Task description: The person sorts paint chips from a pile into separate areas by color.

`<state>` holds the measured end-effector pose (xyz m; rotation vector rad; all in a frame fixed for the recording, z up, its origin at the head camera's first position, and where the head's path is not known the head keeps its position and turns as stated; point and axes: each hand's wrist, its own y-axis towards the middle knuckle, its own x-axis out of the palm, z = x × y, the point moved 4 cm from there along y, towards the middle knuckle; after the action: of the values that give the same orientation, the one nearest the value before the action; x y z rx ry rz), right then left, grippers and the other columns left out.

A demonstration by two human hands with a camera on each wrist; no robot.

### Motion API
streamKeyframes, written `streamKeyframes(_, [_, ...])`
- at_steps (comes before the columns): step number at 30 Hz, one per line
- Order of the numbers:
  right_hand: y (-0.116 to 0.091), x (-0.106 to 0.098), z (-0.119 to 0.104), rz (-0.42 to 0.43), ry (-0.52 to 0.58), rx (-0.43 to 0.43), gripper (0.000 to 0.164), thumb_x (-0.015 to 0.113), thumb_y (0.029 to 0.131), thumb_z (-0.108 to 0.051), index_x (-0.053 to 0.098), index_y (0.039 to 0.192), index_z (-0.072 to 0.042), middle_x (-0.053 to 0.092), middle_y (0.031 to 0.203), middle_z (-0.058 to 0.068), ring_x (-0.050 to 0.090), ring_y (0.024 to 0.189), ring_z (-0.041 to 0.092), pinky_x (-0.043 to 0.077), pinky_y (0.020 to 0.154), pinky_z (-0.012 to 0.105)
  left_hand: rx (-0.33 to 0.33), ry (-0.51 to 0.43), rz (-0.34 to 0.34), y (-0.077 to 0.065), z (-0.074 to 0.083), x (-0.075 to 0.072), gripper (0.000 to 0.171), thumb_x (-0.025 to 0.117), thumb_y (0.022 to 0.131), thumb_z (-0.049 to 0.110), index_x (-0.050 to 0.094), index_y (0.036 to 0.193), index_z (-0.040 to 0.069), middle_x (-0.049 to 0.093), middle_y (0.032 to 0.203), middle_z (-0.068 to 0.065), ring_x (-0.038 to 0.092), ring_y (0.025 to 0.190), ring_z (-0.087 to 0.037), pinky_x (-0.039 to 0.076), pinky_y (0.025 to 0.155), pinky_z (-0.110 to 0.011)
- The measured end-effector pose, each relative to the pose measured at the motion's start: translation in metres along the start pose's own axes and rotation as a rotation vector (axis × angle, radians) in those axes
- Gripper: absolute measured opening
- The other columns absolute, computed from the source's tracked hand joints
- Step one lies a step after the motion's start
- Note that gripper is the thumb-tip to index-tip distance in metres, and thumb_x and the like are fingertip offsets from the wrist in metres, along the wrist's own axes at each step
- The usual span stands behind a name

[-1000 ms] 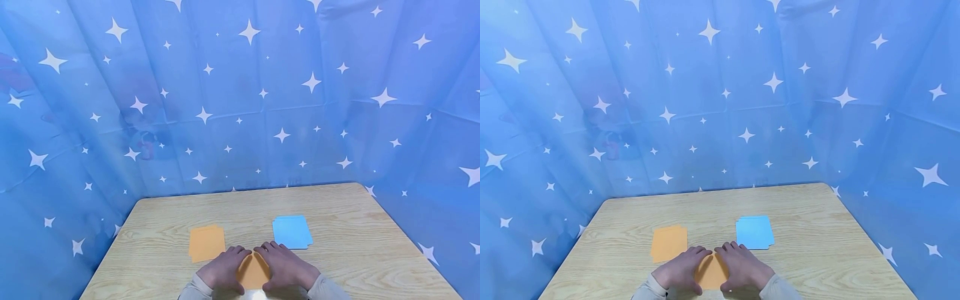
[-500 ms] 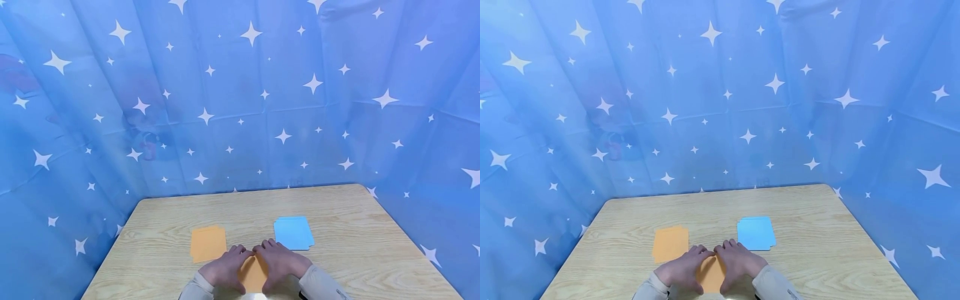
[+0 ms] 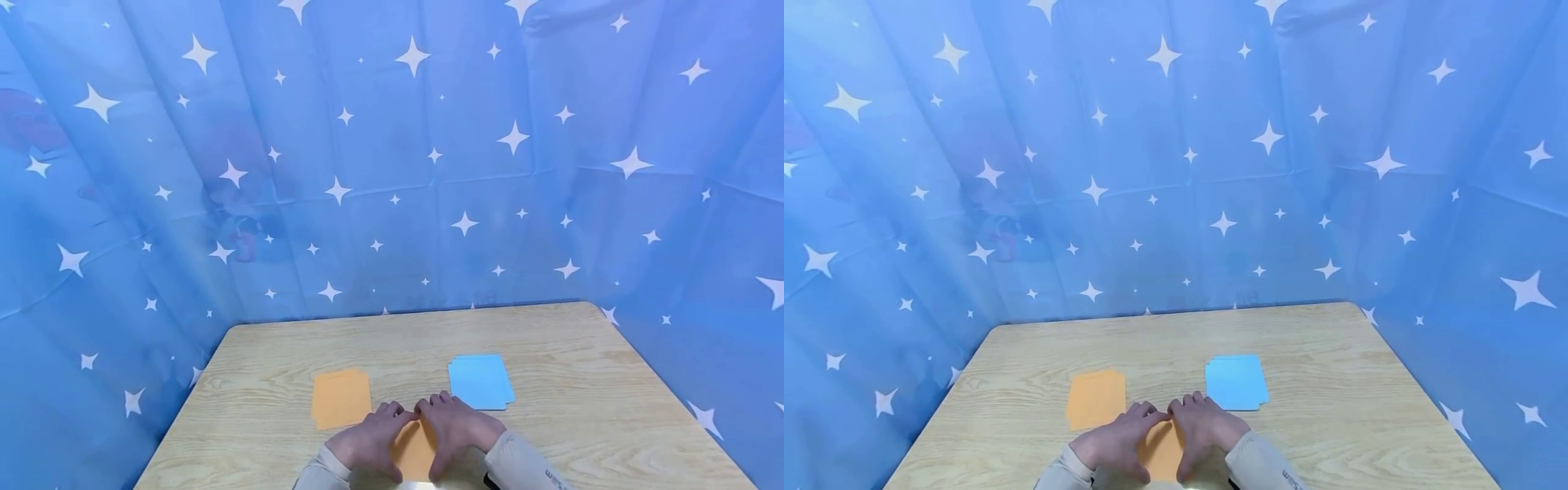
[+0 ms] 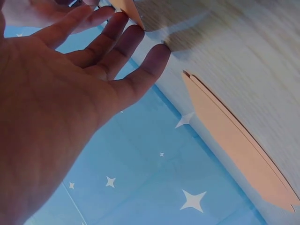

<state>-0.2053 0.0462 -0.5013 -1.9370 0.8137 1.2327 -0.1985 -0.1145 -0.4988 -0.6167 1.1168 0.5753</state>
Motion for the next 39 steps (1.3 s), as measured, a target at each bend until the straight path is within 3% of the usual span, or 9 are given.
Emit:
streamKeyframes(8, [-0.002, -0.003, -0.006, 0.025, -0.035, -0.002, 0.089, 0.093, 0.051, -0.052, 0.058, 0.125, -0.016, 0.054, 0.099, -0.005, 0.046, 0.091, 0.012, 0.048, 0.084, 0.033, -0.001, 0.018, 0.020, -0.001, 0.002, -0.002, 0.096, 0.096, 0.062, 0.030, 0.051, 0.146, 0.024, 0.054, 0.126, 0.006, 0.047, 0.111, -0.007, 0.048, 0.087, -0.028])
streamKeyframes(20, [-0.004, -0.003, -0.012, 0.048, -0.073, 0.019, 0.087, 0.093, 0.050, -0.051, 0.059, 0.122, -0.017, 0.050, 0.097, -0.005, 0.046, 0.089, 0.013, 0.047, 0.082, 0.034, 0.016, 0.017, 0.020, -0.002, 0.002, -0.001, 0.097, 0.096, 0.061, 0.030, 0.050, 0.146, 0.024, 0.054, 0.122, 0.007, 0.045, 0.108, -0.007, 0.047, 0.083, -0.027])
streamKeyframes(26, [-0.003, -0.001, -0.010, 0.024, -0.028, 0.033, 0.090, 0.094, 0.047, -0.051, 0.058, 0.121, -0.017, 0.050, 0.097, -0.005, 0.046, 0.090, 0.013, 0.047, 0.084, 0.034, 0.012, 0.003, 0.003, -0.003, 0.003, 0.001, 0.098, 0.095, 0.063, 0.029, 0.048, 0.148, 0.024, 0.053, 0.124, 0.007, 0.045, 0.110, -0.006, 0.048, 0.087, -0.028])
streamKeyframes(31, [-0.003, 0.000, -0.009, 0.025, 0.021, 0.032, 0.087, 0.095, 0.047, -0.046, 0.057, 0.119, -0.016, 0.047, 0.098, -0.006, 0.043, 0.088, 0.013, 0.047, 0.074, 0.028, 0.013, 0.010, 0.021, -0.004, 0.003, 0.001, 0.100, 0.095, 0.061, 0.028, 0.048, 0.149, 0.025, 0.052, 0.124, 0.007, 0.046, 0.112, -0.007, 0.049, 0.089, -0.028])
streamKeyframes(36, [-0.003, 0.000, -0.009, 0.008, 0.079, 0.022, 0.082, 0.095, 0.051, -0.037, 0.057, 0.119, -0.014, 0.041, 0.102, -0.005, 0.042, 0.089, 0.014, 0.047, 0.072, 0.028, 0.014, 0.004, 0.031, -0.006, 0.004, 0.001, 0.099, 0.095, 0.060, 0.026, 0.050, 0.147, 0.024, 0.051, 0.124, 0.006, 0.045, 0.112, -0.008, 0.048, 0.090, -0.027])
streamKeyframes(39, [-0.001, -0.001, -0.008, 0.019, 0.103, 0.007, 0.070, 0.092, 0.058, -0.031, 0.059, 0.117, -0.013, 0.044, 0.104, -0.005, 0.043, 0.092, 0.014, 0.048, 0.075, 0.029, 0.003, 0.006, 0.023, -0.006, 0.004, 0.001, 0.099, 0.094, 0.059, 0.025, 0.050, 0.147, 0.025, 0.052, 0.123, 0.007, 0.044, 0.110, -0.006, 0.048, 0.089, -0.025])
